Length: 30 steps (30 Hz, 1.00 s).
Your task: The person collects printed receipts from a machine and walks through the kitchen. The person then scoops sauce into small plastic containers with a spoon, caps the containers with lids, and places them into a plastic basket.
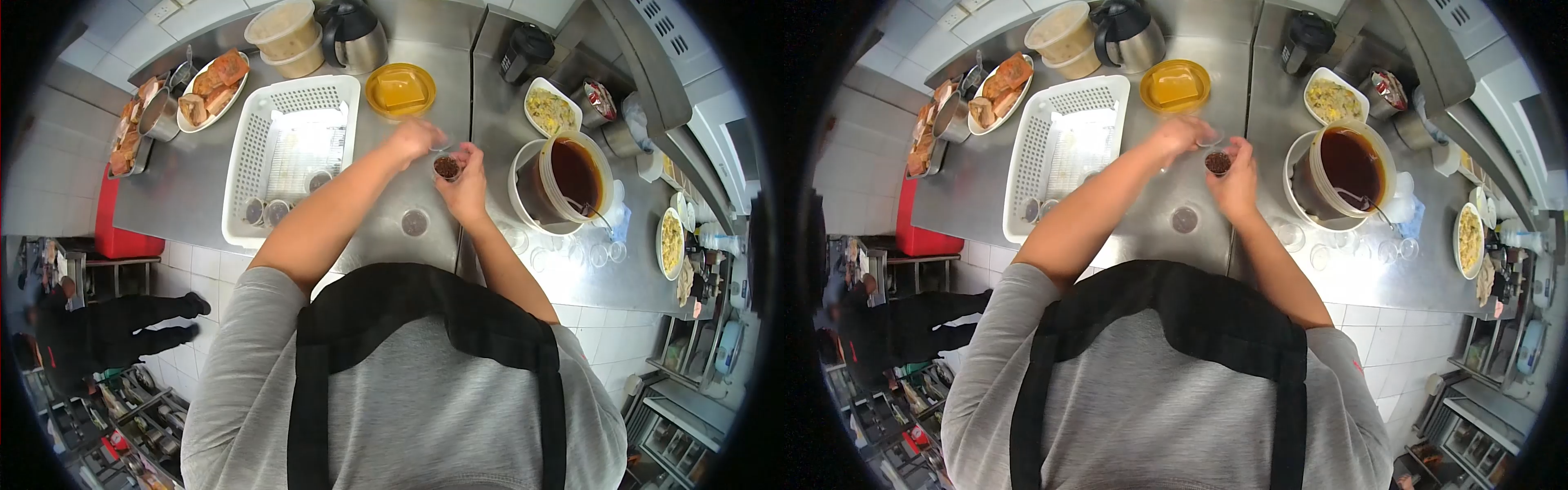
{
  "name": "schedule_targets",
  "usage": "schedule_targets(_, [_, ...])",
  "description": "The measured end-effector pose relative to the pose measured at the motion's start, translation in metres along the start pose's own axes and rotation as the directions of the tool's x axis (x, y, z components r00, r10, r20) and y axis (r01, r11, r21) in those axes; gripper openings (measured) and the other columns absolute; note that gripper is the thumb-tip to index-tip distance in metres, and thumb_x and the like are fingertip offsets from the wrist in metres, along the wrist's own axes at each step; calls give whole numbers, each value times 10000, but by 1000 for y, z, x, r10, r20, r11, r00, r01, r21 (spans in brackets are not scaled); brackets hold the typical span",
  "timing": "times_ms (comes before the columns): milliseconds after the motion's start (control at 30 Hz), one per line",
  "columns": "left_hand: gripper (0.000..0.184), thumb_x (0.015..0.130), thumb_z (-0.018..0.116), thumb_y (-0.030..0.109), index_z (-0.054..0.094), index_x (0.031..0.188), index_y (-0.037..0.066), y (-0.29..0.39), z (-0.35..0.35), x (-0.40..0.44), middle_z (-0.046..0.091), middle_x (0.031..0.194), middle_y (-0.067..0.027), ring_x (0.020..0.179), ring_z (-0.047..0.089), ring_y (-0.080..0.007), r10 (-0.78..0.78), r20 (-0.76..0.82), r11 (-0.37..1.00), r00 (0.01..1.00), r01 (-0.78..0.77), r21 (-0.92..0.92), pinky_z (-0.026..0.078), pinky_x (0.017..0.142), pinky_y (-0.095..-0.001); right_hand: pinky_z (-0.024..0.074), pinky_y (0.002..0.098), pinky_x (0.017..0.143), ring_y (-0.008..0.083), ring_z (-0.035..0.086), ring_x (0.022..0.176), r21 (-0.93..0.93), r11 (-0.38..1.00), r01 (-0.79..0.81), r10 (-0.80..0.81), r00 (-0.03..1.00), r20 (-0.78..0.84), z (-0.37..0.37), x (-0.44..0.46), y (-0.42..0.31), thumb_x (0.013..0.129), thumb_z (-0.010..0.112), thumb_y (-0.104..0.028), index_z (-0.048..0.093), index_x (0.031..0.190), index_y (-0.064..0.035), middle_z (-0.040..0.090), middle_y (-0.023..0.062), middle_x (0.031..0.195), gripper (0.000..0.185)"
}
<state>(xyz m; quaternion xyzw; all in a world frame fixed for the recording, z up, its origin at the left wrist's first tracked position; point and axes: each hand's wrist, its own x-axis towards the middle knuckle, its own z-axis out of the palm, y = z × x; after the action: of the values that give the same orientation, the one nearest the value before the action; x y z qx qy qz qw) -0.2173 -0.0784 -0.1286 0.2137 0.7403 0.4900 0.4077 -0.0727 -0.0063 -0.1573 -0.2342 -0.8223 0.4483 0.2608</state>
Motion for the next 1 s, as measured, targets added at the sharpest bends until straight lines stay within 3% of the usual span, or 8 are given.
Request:
schedule_targets(100, [107,752,659,130,682,830,60,9,16,-27,645,938,-93,829,613,-199,89,-23,915,996,-73,397,484,760,-318,454,378,826,304,551,947,-18,1000,16,-15,1000,8,-2,-1,-2,601,708,-7,358,1217,-45,561,150,1016,710])
schedule_targets(300, [189,658,717,57,656,835,37,-12,30,-27,626,804,-113,751,625,-247,421,-158,776,893,-264,573,501,720,-333,482,323,778,226,608,896,260,941,-218,193,974,118,-7,9,27,664,671,-69,517,1123,-16,620,128,970,487])
schedule_targets(400, [236,675,714,40,613,887,17,-13,29,-24,611,795,-105,705,629,-213,383,-164,804,909,-241,544,518,659,-319,502,306,710,194,637,760,113,968,-223,207,968,139,-10,20,27,715,644,-98,615,976,5,656,113,851,282])
schedule_targets(500, [254,699,707,17,579,918,2,-12,22,-18,602,795,-96,640,617,-173,181,-135,907,974,-112,407,526,568,-288,505,280,601,158,628,619,66,954,-293,274,939,209,-17,30,12,761,627,-95,646,911,15,660,93,752,187])
schedule_targets(600, [230,714,710,16,580,902,-9,-10,18,-19,593,783,-84,604,607,-141,-27,-119,994,993,39,99,520,506,-254,488,263,531,138,610,553,122,919,-375,337,907,255,-21,34,8,787,627,-104,650,927,15,661,91,747,185])
schedule_targets(700, [238,710,716,16,578,901,-12,-11,19,-23,595,780,-83,608,610,-151,-35,-128,999,991,37,10,530,523,-259,483,249,521,127,608,547,173,904,-392,336,899,280,-17,35,19,793,636,-103,648,943,16,661,88,752,192])
schedule_targets(900, [229,706,713,17,587,896,-9,-12,21,-22,620,787,-91,626,624,-154,-1,-133,960,991,38,276,544,541,-274,485,245,514,129,607,539,89,952,-292,260,930,261,-13,36,24,750,657,-74,650,914,9,662,82,749,184])
schedule_targets(1000, [241,696,726,44,595,895,2,-9,20,-10,630,772,-81,613,629,-153,-13,-65,900,998,40,433,540,539,-278,492,255,509,135,601,522,79,934,-348,305,892,334,-17,44,23,733,657,-57,638,875,-3,650,74,726,153])
